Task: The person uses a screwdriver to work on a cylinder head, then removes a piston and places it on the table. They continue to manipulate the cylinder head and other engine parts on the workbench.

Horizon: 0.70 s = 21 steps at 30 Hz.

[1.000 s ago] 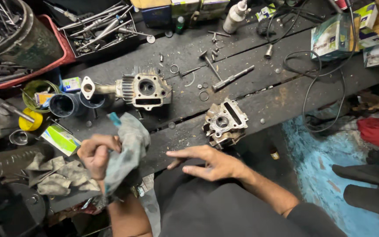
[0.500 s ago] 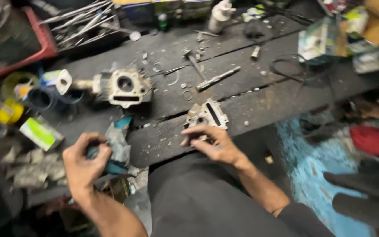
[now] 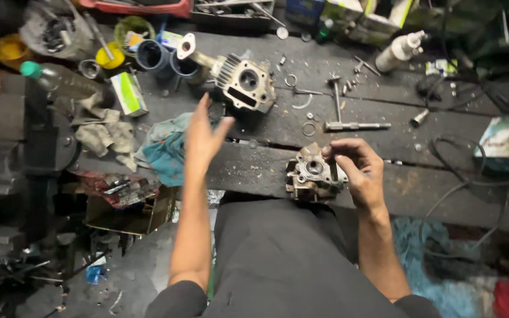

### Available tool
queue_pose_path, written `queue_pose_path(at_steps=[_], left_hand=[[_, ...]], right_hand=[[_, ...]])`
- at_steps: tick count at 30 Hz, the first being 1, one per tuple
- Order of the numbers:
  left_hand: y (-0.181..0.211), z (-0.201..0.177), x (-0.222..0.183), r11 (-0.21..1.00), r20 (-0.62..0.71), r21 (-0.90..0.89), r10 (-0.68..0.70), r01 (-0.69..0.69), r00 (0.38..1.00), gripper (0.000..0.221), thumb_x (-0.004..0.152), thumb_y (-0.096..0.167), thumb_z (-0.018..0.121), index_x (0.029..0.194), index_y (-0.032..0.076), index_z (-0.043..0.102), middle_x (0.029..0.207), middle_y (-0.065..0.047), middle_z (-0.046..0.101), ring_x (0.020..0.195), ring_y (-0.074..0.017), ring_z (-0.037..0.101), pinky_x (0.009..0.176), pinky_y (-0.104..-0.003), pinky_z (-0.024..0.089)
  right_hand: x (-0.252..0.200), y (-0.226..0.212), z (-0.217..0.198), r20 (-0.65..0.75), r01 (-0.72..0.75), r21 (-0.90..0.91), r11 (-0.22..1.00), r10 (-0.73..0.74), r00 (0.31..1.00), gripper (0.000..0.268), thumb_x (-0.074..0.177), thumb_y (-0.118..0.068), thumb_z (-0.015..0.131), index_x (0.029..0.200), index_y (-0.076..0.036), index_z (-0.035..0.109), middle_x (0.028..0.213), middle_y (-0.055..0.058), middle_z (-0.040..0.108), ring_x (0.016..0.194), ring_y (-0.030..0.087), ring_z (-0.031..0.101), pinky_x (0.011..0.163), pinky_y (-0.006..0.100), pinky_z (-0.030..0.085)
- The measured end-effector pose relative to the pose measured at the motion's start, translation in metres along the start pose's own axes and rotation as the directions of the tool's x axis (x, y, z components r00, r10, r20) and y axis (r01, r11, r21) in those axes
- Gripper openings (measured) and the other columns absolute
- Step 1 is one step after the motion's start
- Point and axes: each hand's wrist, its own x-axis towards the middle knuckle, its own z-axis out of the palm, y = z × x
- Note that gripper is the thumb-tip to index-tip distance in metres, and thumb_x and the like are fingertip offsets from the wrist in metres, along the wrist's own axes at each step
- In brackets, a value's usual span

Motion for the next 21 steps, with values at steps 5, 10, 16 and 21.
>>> queue_pose_path(at_steps=[5, 10, 16, 21], left_hand=[[-0.027, 0.067, 0.037, 0.642, -0.058, -0.745, -0.335, 0.183, 0.94, 0.073, 0.097, 0.045, 0.067, 0.147, -0.005, 0.045, 0.14, -0.016, 0.059, 0.129, -0.0228, 0.057, 0.108, -0.035, 0.045], [-0.041, 0.073, 0.091, 0.18, 0.192, -0.917, -0.581, 0.355, 0.791, 0.076, 0.1, 0.06, 0.046, 0.143, -0.003, 0.054, 0.133, -0.012, 0.066, 0.121, -0.0214, 0.062, 0.101, -0.035, 0.047], [-0.002, 0.083, 0.086, 0.432, 0.003, -0.861, -0.526, 0.27, 0.85, 0.052, 0.106, 0.042, 0.055, 0.138, 0.002, 0.053, 0.132, -0.014, 0.067, 0.118, -0.0235, 0.064, 0.103, -0.037, 0.05], [0.074, 0.106, 0.008, 0.967, -0.329, -0.25, -0.029, -0.058, 0.944, 0.025, 0.105, 0.034, 0.055, 0.117, 0.012, 0.058, 0.116, -0.006, 0.067, 0.114, -0.0255, 0.063, 0.1, -0.041, 0.051]], right_hand=[[0.005, -0.008, 0.006, 0.101, 0.006, 0.006, 1.0, -0.006, 0.995, 0.023, 0.096, 0.007, 0.057, 0.116, 0.002, 0.066, 0.105, 0.011, 0.074, 0.1, 0.017, 0.071, 0.093, 0.032, 0.057], [0.009, -0.005, 0.011, 0.174, -0.001, 0.013, 1.0, -0.001, 0.985, 0.024, 0.094, 0.008, 0.055, 0.115, 0.002, 0.067, 0.107, 0.011, 0.074, 0.101, 0.018, 0.071, 0.095, 0.032, 0.057], [0.002, 0.002, -0.002, 0.099, -0.059, -0.045, 0.997, 0.063, 0.993, 0.023, 0.093, 0.009, 0.057, 0.112, 0.003, 0.069, 0.103, 0.012, 0.074, 0.096, 0.017, 0.071, 0.09, 0.031, 0.056], [0.007, 0.006, -0.016, -0.028, 0.027, -0.002, 1.0, -0.027, 0.999, 0.022, 0.093, 0.009, 0.054, 0.11, 0.004, 0.067, 0.103, 0.012, 0.073, 0.093, 0.018, 0.07, 0.089, 0.031, 0.056]])
